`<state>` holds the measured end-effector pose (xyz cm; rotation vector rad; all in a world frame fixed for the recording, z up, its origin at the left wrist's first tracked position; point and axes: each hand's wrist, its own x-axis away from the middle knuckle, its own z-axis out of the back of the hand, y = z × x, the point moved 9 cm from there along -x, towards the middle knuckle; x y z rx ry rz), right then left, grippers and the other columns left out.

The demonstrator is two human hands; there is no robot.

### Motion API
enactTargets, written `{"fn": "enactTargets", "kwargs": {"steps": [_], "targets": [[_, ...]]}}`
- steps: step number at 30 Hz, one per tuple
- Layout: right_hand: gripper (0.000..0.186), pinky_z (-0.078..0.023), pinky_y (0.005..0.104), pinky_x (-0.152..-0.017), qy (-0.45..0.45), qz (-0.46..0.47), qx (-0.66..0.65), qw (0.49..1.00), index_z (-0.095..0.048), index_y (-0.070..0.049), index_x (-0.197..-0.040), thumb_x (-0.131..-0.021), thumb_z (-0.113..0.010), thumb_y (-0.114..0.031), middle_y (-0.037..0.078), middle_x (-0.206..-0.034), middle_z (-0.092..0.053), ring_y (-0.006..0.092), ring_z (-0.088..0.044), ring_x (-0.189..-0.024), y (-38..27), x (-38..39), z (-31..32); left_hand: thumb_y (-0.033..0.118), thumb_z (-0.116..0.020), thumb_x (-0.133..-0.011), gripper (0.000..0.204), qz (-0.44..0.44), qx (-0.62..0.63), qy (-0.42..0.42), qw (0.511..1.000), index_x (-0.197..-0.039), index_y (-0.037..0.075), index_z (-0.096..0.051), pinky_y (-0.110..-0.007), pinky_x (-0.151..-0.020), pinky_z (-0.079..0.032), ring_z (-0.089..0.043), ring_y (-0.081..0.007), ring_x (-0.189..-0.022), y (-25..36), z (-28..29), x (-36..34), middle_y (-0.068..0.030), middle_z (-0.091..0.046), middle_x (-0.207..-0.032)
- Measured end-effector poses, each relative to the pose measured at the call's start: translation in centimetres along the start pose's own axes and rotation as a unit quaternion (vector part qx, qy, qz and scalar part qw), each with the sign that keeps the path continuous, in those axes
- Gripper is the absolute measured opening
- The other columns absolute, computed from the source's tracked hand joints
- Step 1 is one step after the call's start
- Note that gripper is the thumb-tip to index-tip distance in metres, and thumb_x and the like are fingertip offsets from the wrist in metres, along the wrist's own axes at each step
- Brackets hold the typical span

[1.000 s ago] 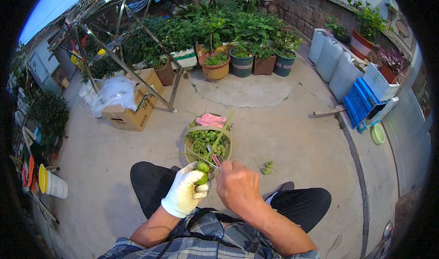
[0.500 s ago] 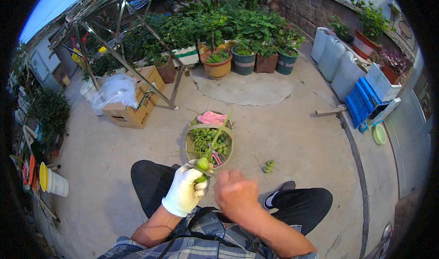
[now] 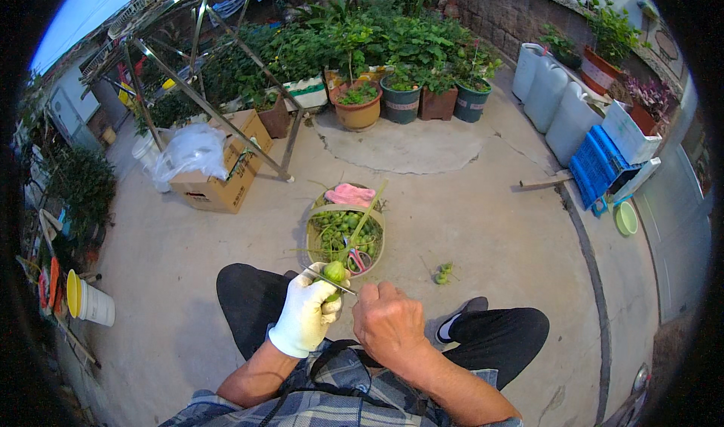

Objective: The person sits cross-legged and uses a knife to peel the skin off small green fruits held in the left hand. The peeled fruits are placed into a basket on the floor.

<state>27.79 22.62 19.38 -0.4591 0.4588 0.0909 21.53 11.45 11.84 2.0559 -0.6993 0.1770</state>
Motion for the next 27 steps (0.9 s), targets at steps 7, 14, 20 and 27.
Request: {"fn": "enactTargets", "kwargs": {"steps": [7, 14, 20, 27], "targets": [[0.016, -0.05, 0.0476, -0.05, 0.015, 0.002, 0.038, 0.999, -0.057, -0.004, -0.082, -0.082, -0.069, -0.015, 0.017, -0.074, -0.059, 0.0362, -0.064, -0.062, 1.0, -1.4, 1.3, 0.0, -0.054, -0.092, 0.023, -0.006, -0.025, -0.016, 1.0, -0.114, 0.004, -0.058, -0.021, -0.048, -0.034, -0.041, -0.0065, -0.055, 0.4, -0.9, 0.8, -0.0024, -0.057, -0.083], [0.016, -0.049, 0.0485, -0.051, -0.012, 0.009, 0.025, 1.0, -0.055, -0.003, -0.08, -0.079, -0.07, -0.01, 0.018, -0.074, -0.059, 0.038, -0.062, -0.061, -0.5, 0.7, -0.3, 0.004, -0.055, -0.091, 0.024, 0.009, -0.024, -0.013, 1.0, -0.114, 0.003, -0.06, -0.021, -0.045, -0.033, -0.042, -0.0067, -0.055, -0.7, 0.1, 0.7, -0.0035, -0.06, -0.085], [0.018, -0.049, 0.0488, -0.051, 0.006, -0.009, 0.012, 1.0, -0.055, -0.003, -0.08, -0.078, -0.071, -0.011, 0.018, -0.075, -0.059, 0.0379, -0.062, -0.06, -0.2, 0.0, 0.6, 0.01, -0.059, -0.089, 0.026, 0.042, 0.057, -0.086, 0.994, -0.114, 0.003, -0.06, -0.021, -0.045, -0.033, -0.043, -0.0087, -0.056, -0.7, -0.7, 0.6, -0.0051, -0.06, -0.087], [0.018, -0.048, 0.0487, -0.049, 0.015, -0.018, 0.003, 1.0, -0.055, -0.004, -0.08, -0.078, -0.071, -0.011, 0.018, -0.074, -0.059, 0.0378, -0.061, -0.059, 0.2, -1.2, 1.8, 0.013, -0.06, -0.09, 0.031, 0.055, 0.058, -0.067, 0.995, -0.119, 0.002, -0.059, -0.021, -0.043, -0.033, -0.043, -0.01, -0.056, -0.5, -0.7, 1.3, -0.0037, -0.056, -0.086]]}}
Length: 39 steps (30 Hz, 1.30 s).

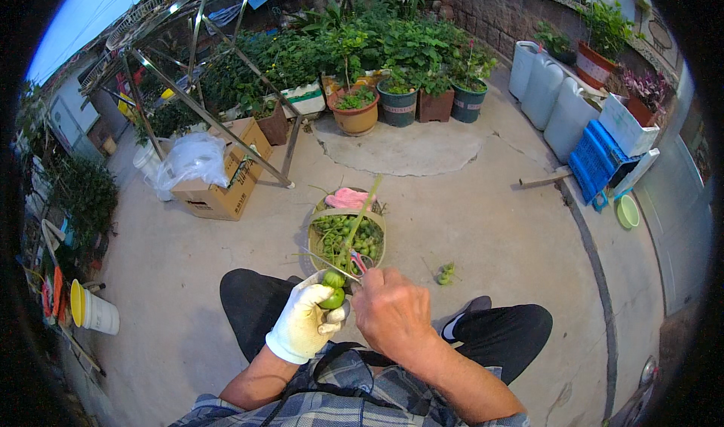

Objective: The person sits cross-legged and uses a knife to peel the skin off small green fruits held in the left hand. The peeled fruits are placed into a basket on the floor.

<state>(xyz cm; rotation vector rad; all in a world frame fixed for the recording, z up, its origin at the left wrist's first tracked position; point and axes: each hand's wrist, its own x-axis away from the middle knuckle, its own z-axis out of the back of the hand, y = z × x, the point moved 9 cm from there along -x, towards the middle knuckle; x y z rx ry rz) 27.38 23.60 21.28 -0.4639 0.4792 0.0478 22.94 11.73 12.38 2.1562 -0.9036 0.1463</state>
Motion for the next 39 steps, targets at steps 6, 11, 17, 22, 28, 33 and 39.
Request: {"fn": "enactTargets", "kwargs": {"steps": [6, 11, 17, 22, 28, 33, 39], "targets": [[0.018, -0.051, 0.0453, -0.048, -0.029, 0.051, 0.035, 0.998, -0.057, -0.004, -0.083, -0.083, -0.069, -0.017, 0.016, -0.073, -0.06, 0.0331, -0.065, -0.06, -1.3, 0.5, -0.9, 0.015, -0.056, -0.092, 0.029, 0.005, -0.028, -0.027, 0.999, -0.118, 0.002, -0.059, -0.022, -0.043, -0.032, -0.041, -0.0093, -0.055, 0.3, -0.2, -0.3, -0.0025, -0.054, -0.082], [0.018, -0.052, 0.044, -0.049, -0.022, 0.037, 0.049, 0.998, -0.056, -0.004, -0.082, -0.083, -0.069, -0.017, 0.016, -0.073, -0.059, 0.0318, -0.065, -0.062, -0.7, 0.4, -0.9, 0.013, -0.055, -0.092, 0.028, 0.022, 0.037, -0.024, 0.999, -0.117, 0.001, -0.06, -0.022, -0.043, -0.032, -0.039, -0.0086, -0.052, -0.1, -0.1, -0.4, -0.0019, -0.054, -0.079], [0.017, -0.049, 0.0457, -0.051, -0.012, 0.028, 0.026, 0.999, -0.054, -0.004, -0.078, -0.08, -0.07, -0.009, 0.016, -0.073, -0.057, 0.0352, -0.061, -0.06, -0.7, 0.7, -1.1, 0.012, -0.054, -0.092, 0.026, -0.002, -0.02, 0.005, 1.0, -0.116, 0.002, -0.059, -0.022, -0.043, -0.033, -0.042, -0.0081, -0.052, 0.5, 0.2, -0.6, -0.0019, -0.055, -0.08], [0.016, -0.048, 0.0465, -0.048, -0.008, 0.043, 0.034, 0.998, -0.054, -0.004, -0.079, -0.079, -0.07, -0.009, 0.016, -0.073, -0.057, 0.0353, -0.061, -0.061, -0.8, 0.6, -1.2, 0.009, -0.055, -0.092, 0.021, -0.019, -0.025, 0.02, 0.999, -0.112, 0.003, -0.06, -0.022, -0.042, -0.033, -0.041, -0.0073, -0.052, 0.6, 0.1, -0.7, -0.0007, -0.054, -0.079], [0.016, -0.051, 0.0447, -0.049, 0.0, 0.01, 0.051, 0.999, -0.057, -0.005, -0.08, -0.083, -0.069, -0.014, 0.015, -0.073, -0.06, 0.0329, -0.064, -0.062, -0.1, 0.8, -1.0, 0.008, -0.06, -0.095, 0.019, -0.04, -0.062, 0.042, 0.996, -0.114, 0.011, -0.06, -0.018, -0.046, -0.031, -0.043, -0.0033, -0.056, 0.8, 0.2, -0.4, 0.0017, -0.059, -0.086], [0.018, -0.05, 0.0455, -0.049, -0.013, 0.023, 0.027, 0.999, -0.056, -0.005, -0.081, -0.081, -0.071, -0.014, 0.015, -0.072, -0.059, 0.0333, -0.065, -0.062, -0.8, 1.0, -1.3, 0.006, -0.059, -0.095, 0.018, -0.089, -0.144, 0.092, 0.981, -0.113, 0.007, -0.059, -0.019, -0.044, -0.032, -0.043, -0.003, -0.053, 1.5, 0.5, -0.1, 0.002, -0.056, -0.08], [0.018, -0.048, 0.047, -0.048, 0.016, 0.015, 0.022, 1.0, -0.054, -0.004, -0.08, -0.078, -0.071, -0.011, 0.017, -0.073, -0.057, 0.0357, -0.061, -0.058, -0.5, 0.8, -0.7, 0.002, -0.062, -0.092, 0.018, -0.194, -0.287, 0.103, 0.932, -0.109, 0.004, -0.062, -0.02, -0.057, -0.039, -0.047, -0.0019, -0.067, 3.0, 0.4, 0.6, 0.004, -0.057, -0.083]]}}
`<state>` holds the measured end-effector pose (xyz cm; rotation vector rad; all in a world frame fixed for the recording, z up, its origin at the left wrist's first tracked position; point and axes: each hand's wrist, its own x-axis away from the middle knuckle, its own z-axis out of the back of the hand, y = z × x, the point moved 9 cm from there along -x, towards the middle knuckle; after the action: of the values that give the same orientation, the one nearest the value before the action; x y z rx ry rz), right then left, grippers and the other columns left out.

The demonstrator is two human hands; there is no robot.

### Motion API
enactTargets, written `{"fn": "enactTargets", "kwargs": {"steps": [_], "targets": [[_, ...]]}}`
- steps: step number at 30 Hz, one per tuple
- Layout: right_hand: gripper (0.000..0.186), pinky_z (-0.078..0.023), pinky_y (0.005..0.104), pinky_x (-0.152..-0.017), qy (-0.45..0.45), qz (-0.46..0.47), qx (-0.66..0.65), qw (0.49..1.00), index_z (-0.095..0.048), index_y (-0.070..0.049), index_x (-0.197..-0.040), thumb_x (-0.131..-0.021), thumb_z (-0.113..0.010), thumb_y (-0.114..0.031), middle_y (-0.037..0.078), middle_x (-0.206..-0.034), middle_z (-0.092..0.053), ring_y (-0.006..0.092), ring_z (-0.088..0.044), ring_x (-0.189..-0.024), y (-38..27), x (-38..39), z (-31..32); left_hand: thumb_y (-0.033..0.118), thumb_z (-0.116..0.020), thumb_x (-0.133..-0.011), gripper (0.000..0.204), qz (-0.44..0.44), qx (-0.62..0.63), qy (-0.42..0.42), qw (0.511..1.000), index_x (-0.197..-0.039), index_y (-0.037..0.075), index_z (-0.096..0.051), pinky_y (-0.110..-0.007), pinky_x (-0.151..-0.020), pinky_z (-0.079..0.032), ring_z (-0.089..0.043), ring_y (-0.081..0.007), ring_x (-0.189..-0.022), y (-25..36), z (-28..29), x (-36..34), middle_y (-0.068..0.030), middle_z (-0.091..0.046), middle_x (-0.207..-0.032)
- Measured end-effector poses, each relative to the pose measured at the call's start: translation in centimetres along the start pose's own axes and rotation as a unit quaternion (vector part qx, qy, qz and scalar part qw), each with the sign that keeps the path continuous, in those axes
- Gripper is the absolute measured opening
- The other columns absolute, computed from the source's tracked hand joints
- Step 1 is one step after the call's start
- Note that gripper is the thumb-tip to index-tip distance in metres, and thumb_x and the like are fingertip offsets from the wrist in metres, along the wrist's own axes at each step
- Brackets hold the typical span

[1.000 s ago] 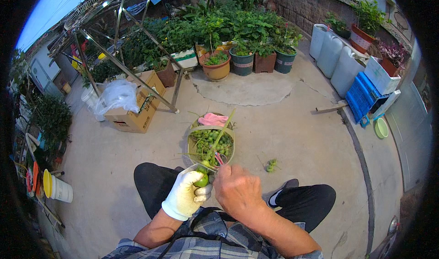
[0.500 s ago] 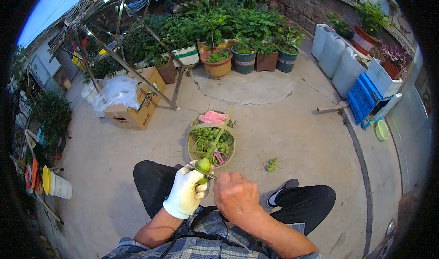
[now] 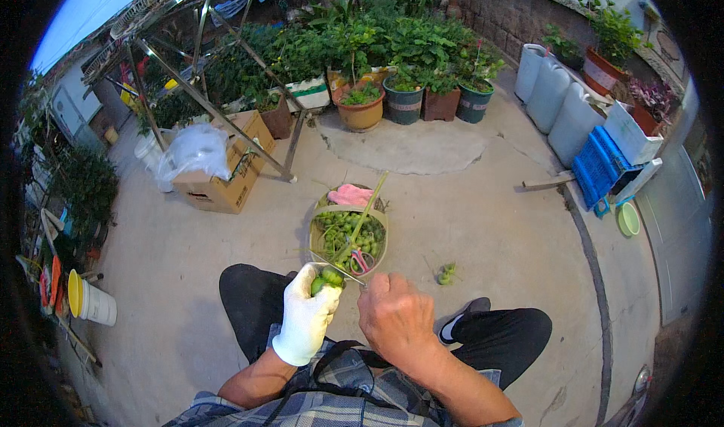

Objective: The person sits cross-legged and uses a knife to peel the skin off small green fruits held in the left hand. The peeled fruits are placed into a basket on the floor.

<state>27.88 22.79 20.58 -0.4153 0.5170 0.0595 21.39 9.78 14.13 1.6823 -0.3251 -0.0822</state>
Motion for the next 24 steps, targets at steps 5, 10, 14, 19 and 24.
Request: {"fn": "enactTargets", "kwargs": {"steps": [5, 10, 14, 19, 24], "targets": [[0.018, -0.046, 0.0485, -0.048, -0.008, 0.015, -0.023, 1.0, -0.053, -0.004, -0.079, -0.077, -0.071, -0.008, 0.017, -0.073, -0.056, 0.0375, -0.059, -0.057, -1.0, 0.5, -0.4, 0.0, -0.062, -0.091, 0.02, -0.102, -0.066, 0.027, 0.992, -0.111, 0.002, -0.061, -0.02, -0.06, -0.041, -0.047, -0.0023, -0.07, 1.5, 0.1, 0.0, 0.0047, -0.057, -0.084], [0.018, -0.05, 0.0455, -0.048, -0.003, -0.01, 0.023, 1.0, -0.055, -0.005, -0.08, -0.082, -0.07, -0.015, 0.015, -0.074, -0.058, 0.0339, -0.063, -0.059, -0.1, 0.4, 0.1, -0.002, -0.062, -0.088, 0.023, -0.063, -0.106, 0.015, 0.992, -0.111, 0.001, -0.062, -0.02, -0.065, -0.044, -0.05, -0.0028, -0.075, 1.3, 0.0, 0.6, 0.003, -0.059, -0.087], [0.018, -0.05, 0.0463, -0.048, -0.016, 0.005, 0.013, 1.0, -0.055, -0.005, -0.08, -0.082, -0.07, -0.014, 0.015, -0.074, -0.058, 0.034, -0.063, -0.059, -0.4, 0.3, -0.1, -0.003, -0.063, -0.087, 0.023, -0.128, -0.146, 0.04, 0.98, -0.109, 0.0, -0.063, -0.022, -0.066, -0.046, -0.052, -0.0039, -0.077, 2.6, 0.1, 0.6, 0.0016, -0.061, -0.088], [0.017, -0.051, 0.0467, -0.049, -0.006, -0.026, 0.02, 0.999, -0.055, -0.005, -0.08, -0.083, -0.069, -0.014, 0.016, -0.074, -0.059, 0.035, -0.063, -0.06, 0.1, 0.2, 0.0, -0.005, -0.064, -0.084, 0.025, -0.175, -0.211, 0.045, 0.961, -0.109, -0.001, -0.063, -0.024, -0.069, -0.048, -0.054, -0.0056, -0.078, 3.4, 0.0, 1.1, 0.0002, -0.064, -0.09], [0.018, -0.051, 0.0461, -0.049, -0.031, 0.015, 0.007, 0.999, -0.054, -0.005, -0.08, -0.083, -0.069, -0.014, 0.017, -0.074, -0.058, 0.0351, -0.062, -0.06, -0.8, 0.3, -0.3, -0.001, -0.067, -0.083, 0.025, -0.144, -0.163, 0.054, 0.975, -0.108, -0.001, -0.064, -0.027, -0.061, -0.048, -0.057, -0.0086, -0.067, 2.8, 0.4, 0.8, -0.0039, -0.064, -0.079]]}}
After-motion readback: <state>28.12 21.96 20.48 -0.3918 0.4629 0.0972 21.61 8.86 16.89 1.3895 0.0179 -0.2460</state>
